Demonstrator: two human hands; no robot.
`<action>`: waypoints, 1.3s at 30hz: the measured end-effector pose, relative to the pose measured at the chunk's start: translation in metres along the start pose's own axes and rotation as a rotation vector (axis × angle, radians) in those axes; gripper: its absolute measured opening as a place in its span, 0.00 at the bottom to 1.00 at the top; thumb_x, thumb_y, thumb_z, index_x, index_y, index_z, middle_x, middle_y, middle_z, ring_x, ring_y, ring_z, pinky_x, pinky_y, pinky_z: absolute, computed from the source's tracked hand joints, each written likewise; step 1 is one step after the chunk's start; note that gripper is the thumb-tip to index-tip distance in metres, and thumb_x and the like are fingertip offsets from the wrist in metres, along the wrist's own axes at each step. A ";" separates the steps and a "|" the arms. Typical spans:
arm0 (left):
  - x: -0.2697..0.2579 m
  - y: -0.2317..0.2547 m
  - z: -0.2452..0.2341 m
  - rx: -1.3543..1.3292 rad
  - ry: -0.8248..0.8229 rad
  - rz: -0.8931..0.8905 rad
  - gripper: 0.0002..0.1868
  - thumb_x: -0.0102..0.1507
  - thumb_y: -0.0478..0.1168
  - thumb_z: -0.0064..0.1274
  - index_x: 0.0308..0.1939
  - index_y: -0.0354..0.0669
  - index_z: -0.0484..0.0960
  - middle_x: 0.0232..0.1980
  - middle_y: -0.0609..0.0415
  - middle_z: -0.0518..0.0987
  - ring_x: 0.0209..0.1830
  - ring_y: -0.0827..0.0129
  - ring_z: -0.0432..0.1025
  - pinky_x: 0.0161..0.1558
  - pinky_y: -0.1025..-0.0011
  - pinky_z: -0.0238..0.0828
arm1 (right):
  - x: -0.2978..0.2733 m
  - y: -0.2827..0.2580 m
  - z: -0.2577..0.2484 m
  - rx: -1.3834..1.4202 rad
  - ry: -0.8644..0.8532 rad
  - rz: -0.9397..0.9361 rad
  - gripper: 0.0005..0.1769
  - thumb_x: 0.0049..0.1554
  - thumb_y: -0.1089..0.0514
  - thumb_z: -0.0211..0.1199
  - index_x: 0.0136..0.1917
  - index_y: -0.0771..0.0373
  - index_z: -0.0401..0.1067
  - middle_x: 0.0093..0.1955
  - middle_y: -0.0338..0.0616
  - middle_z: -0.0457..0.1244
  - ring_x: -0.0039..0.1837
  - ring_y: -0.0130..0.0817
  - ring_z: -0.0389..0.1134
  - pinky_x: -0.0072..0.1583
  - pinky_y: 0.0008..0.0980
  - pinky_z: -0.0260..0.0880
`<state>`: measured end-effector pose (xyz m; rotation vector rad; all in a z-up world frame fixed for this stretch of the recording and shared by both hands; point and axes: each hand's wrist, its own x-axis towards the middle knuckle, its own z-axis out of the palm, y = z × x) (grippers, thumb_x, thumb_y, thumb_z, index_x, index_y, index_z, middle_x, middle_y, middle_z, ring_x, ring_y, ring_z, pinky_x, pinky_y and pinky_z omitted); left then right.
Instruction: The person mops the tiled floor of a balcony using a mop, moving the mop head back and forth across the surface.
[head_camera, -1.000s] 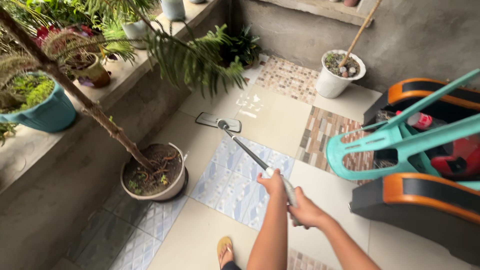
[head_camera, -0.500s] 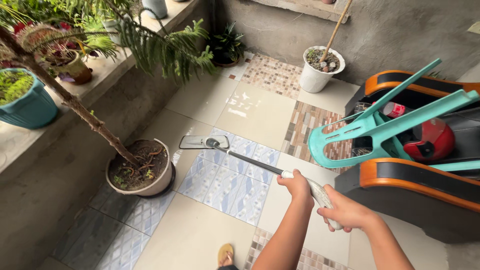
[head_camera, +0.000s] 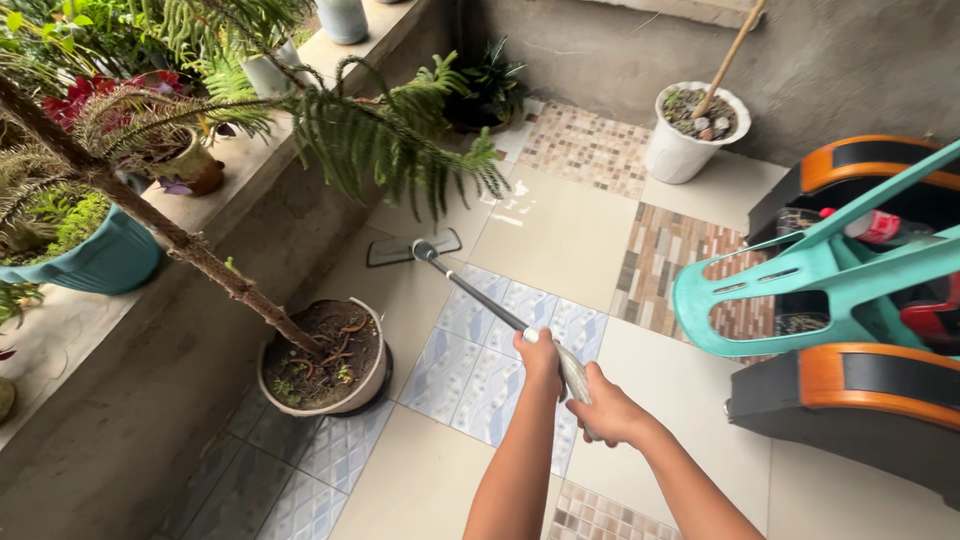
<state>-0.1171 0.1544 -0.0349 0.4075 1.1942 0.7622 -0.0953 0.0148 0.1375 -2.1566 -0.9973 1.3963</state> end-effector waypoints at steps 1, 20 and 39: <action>0.016 0.001 -0.004 0.053 0.017 0.018 0.41 0.65 0.42 0.49 0.79 0.53 0.44 0.58 0.38 0.73 0.50 0.55 0.71 0.51 0.55 0.71 | 0.009 -0.005 0.005 0.017 0.009 0.013 0.20 0.61 0.55 0.59 0.59 0.57 0.51 0.37 0.45 0.66 0.32 0.32 0.71 0.27 0.33 0.62; -0.060 -0.029 -0.041 0.326 -0.153 -0.223 0.65 0.52 0.28 0.56 0.78 0.56 0.22 0.48 0.36 0.73 0.32 0.56 0.74 0.32 0.53 0.77 | -0.026 0.103 0.044 -0.238 0.129 -0.089 0.26 0.61 0.52 0.61 0.59 0.60 0.47 0.41 0.56 0.67 0.36 0.39 0.70 0.40 0.42 0.71; -0.294 -0.177 0.026 0.205 -0.313 -0.333 0.72 0.54 0.29 0.58 0.74 0.51 0.06 0.42 0.42 0.74 0.27 0.62 0.70 0.29 0.60 0.72 | -0.288 0.188 -0.049 -0.155 0.065 0.227 0.27 0.59 0.52 0.64 0.62 0.60 0.53 0.38 0.47 0.67 0.35 0.34 0.70 0.36 0.36 0.66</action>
